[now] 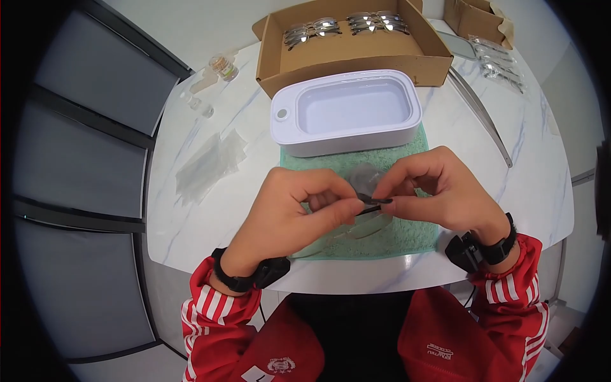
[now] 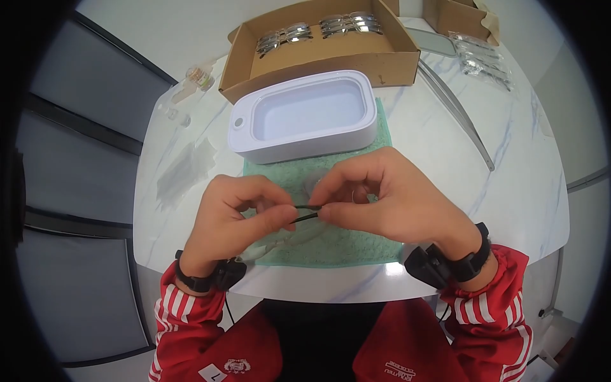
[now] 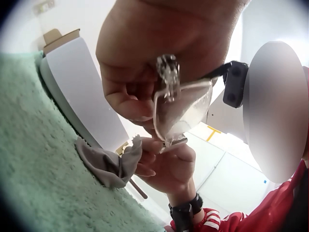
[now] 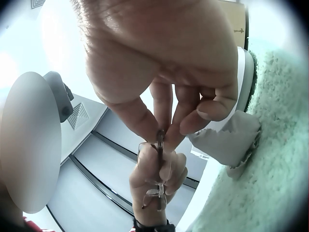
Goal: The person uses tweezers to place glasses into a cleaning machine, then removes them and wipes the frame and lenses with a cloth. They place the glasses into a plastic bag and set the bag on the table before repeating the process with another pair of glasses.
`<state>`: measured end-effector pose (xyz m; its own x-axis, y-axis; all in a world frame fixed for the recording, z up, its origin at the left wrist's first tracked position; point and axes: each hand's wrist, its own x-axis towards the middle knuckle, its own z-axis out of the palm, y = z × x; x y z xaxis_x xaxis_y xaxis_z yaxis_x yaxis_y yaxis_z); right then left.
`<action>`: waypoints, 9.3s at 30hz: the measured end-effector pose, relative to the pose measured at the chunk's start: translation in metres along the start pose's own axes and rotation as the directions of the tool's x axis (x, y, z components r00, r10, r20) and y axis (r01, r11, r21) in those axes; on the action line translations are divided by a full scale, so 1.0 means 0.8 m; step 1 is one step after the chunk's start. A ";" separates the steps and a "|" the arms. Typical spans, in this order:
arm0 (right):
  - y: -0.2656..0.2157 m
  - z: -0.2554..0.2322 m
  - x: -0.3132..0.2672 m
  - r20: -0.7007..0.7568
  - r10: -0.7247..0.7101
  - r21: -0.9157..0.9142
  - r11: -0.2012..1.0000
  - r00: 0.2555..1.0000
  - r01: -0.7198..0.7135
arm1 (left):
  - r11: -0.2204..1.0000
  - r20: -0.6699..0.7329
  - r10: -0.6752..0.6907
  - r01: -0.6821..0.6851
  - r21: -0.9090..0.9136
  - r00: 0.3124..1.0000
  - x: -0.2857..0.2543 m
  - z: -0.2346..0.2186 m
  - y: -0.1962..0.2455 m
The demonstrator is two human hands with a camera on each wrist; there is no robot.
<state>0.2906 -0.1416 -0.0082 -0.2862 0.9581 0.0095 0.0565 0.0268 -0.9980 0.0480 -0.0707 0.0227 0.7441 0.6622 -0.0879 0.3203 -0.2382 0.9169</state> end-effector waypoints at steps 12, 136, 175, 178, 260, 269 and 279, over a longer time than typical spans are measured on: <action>-0.010 0.005 0.001 0.134 -0.092 -0.228 0.966 0.987 0.121 | 0.951 -0.405 0.098 -0.206 -0.231 0.909 -0.010 -0.055 0.004; -0.011 0.033 0.029 -0.053 0.084 -0.294 0.951 0.995 -0.096 | 0.846 0.302 -0.246 0.356 -0.396 0.921 0.012 -0.022 -0.052; 0.004 0.017 0.023 -0.177 0.083 0.110 0.992 0.981 -0.064 | 0.900 0.087 -0.097 0.124 -0.417 0.992 -0.005 -0.032 -0.045; 0.006 0.012 0.022 -0.110 0.035 -0.097 0.994 0.993 -0.045 | 0.940 0.130 -0.159 0.190 -0.284 0.979 -0.001 -0.028 -0.040; 0.000 0.055 0.051 0.086 -0.049 -0.792 0.602 0.995 0.098 | 0.772 0.308 0.153 0.081 -0.630 0.939 0.029 -0.059 -0.051; -0.030 0.020 0.029 -0.176 -0.116 -0.263 0.962 0.978 0.066 | 0.858 0.224 0.137 -0.002 -0.514 0.965 0.018 -0.053 -0.051; -0.028 0.014 0.028 -0.069 0.155 -0.013 0.988 0.986 -0.156 | 0.931 0.125 0.050 -0.001 -0.365 0.991 0.028 -0.035 -0.056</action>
<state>0.2724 -0.1238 0.0141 -0.2075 0.9681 -0.1408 0.1128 -0.1193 -0.9864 0.0340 -0.0249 -0.0093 0.8265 0.5556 -0.0901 0.0837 0.0369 0.9958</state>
